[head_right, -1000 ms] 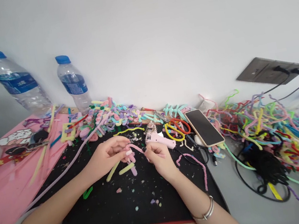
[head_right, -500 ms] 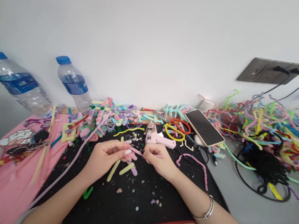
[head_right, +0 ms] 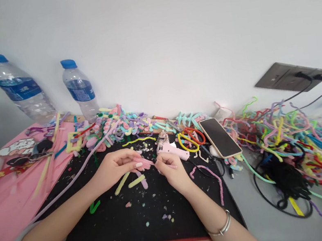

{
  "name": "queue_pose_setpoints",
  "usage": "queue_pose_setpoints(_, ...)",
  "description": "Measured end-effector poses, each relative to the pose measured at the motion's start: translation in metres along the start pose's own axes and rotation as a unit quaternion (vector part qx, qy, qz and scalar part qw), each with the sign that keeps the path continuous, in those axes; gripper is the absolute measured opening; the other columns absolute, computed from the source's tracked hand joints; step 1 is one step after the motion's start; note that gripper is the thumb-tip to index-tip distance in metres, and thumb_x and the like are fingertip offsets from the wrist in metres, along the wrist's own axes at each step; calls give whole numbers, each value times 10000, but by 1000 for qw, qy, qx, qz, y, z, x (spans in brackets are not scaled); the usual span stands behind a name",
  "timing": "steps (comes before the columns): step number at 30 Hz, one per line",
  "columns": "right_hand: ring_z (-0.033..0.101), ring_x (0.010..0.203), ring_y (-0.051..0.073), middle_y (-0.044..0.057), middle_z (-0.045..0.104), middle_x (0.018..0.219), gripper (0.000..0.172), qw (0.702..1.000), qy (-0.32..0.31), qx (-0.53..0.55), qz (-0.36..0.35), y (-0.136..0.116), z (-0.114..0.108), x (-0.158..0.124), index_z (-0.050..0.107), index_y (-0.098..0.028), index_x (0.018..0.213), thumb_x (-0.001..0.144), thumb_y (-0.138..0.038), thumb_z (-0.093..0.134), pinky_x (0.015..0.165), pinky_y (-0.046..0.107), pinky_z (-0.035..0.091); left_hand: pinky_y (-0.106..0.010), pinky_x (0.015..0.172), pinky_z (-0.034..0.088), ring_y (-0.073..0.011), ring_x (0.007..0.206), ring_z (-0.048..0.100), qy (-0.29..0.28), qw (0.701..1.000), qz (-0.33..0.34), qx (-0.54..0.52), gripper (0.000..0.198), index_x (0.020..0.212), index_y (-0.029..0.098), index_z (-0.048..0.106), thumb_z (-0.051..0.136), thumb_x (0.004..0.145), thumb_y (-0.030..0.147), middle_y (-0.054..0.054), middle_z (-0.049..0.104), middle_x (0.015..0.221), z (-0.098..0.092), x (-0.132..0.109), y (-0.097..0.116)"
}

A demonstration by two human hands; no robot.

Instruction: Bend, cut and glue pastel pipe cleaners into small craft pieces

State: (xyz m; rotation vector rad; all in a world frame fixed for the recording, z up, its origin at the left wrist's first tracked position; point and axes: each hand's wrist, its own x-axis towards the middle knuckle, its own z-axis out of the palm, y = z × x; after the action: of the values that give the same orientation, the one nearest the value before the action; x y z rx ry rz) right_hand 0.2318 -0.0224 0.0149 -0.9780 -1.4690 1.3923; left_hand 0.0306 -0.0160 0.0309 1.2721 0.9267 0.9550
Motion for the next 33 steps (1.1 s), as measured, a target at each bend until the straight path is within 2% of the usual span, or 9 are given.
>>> queue_pose_setpoints(4, 211, 440, 64, -85, 305, 481, 333, 1000, 1, 27, 6, 2, 1, 1, 391, -193, 574, 846, -301, 550, 443, 242, 125, -278, 648, 588, -218, 769, 730, -1, 1000, 7, 17, 232, 948, 133, 680, 705, 725, 193, -62, 768, 844, 0, 1, -4)
queue_pose_setpoints(7, 214, 444, 64, -83, 314, 490, 333, 1000, -6, 26, 16, 3, 1, 1, 400, -191, 582, 844, -314, 566, 445, 242, 125, -280, 638, 587, -228, 779, 727, -8, 999, 15, 28, 173, 876, 132, 704, 705, 738, 237, -70, 767, 846, 0, 1, -2)
queue_pose_setpoints(12, 198, 446, 63, -81, 317, 493, 354, 1000, 7, 22, 9, 4, 0, 0, 405, -189, 584, 853, -352, 568, 448, 243, 114, -276, 638, 574, -201, 685, 715, 15, 998, 10, 54, 126, 765, 120, 699, 703, 750, 245, -70, 751, 731, -2, 0, 2)
queue_pose_setpoints(16, 211, 442, 64, -79, 330, 491, 361, 998, 31, 51, -1, 4, 3, 1, 413, -190, 587, 852, -370, 579, 443, 242, 121, -289, 677, 567, -202, 769, 710, 24, 998, -16, -51, 212, 896, 143, 672, 738, 734, 263, -62, 744, 836, -3, 1, 0)
queue_pose_setpoints(18, 212, 440, 67, -79, 328, 491, 369, 997, 42, 69, -4, 4, 6, 1, 406, -194, 589, 858, -384, 571, 439, 240, 129, -289, 731, 560, -180, 811, 696, 14, 989, -43, -142, 298, 986, 164, 666, 761, 712, 235, -48, 732, 906, -1, 1, -3)
queue_pose_setpoints(20, 210, 443, 70, -80, 321, 497, 372, 996, 43, 72, -1, 5, 10, 0, 398, -198, 598, 863, -401, 563, 438, 240, 135, -265, 786, 545, -149, 823, 678, 5, 975, -70, -213, 297, 966, 154, 694, 781, 688, 214, -38, 723, 897, 1, 2, -6)
queue_pose_setpoints(25, 251, 483, 84, -65, 337, 540, 350, 999, 38, -19, -3, 8, 18, -5, 424, -195, 630, 880, -415, 532, 466, 243, 184, -184, 721, 537, -98, 742, 641, 34, 953, -129, -271, 212, 811, 138, 737, 796, 679, 294, -24, 692, 787, 8, 0, -9)
queue_pose_setpoints(28, 259, 501, 89, -62, 332, 552, 338, 996, 29, -75, -22, 5, 21, -7, 423, -193, 626, 897, -382, 498, 482, 243, 205, -186, 651, 541, -88, 678, 622, 30, 960, -123, -251, 233, 801, 141, 727, 761, 716, 355, -16, 670, 767, 11, -2, -7)
queue_pose_setpoints(33, 292, 535, 97, -53, 344, 565, 335, 990, 12, -137, -40, -5, 25, -8, 385, -194, 591, 892, -313, 469, 511, 244, 234, -184, 604, 519, -79, 603, 591, 42, 972, -113, -202, 226, 718, 123, 700, 764, 707, 339, -7, 641, 687, 14, -3, -6)
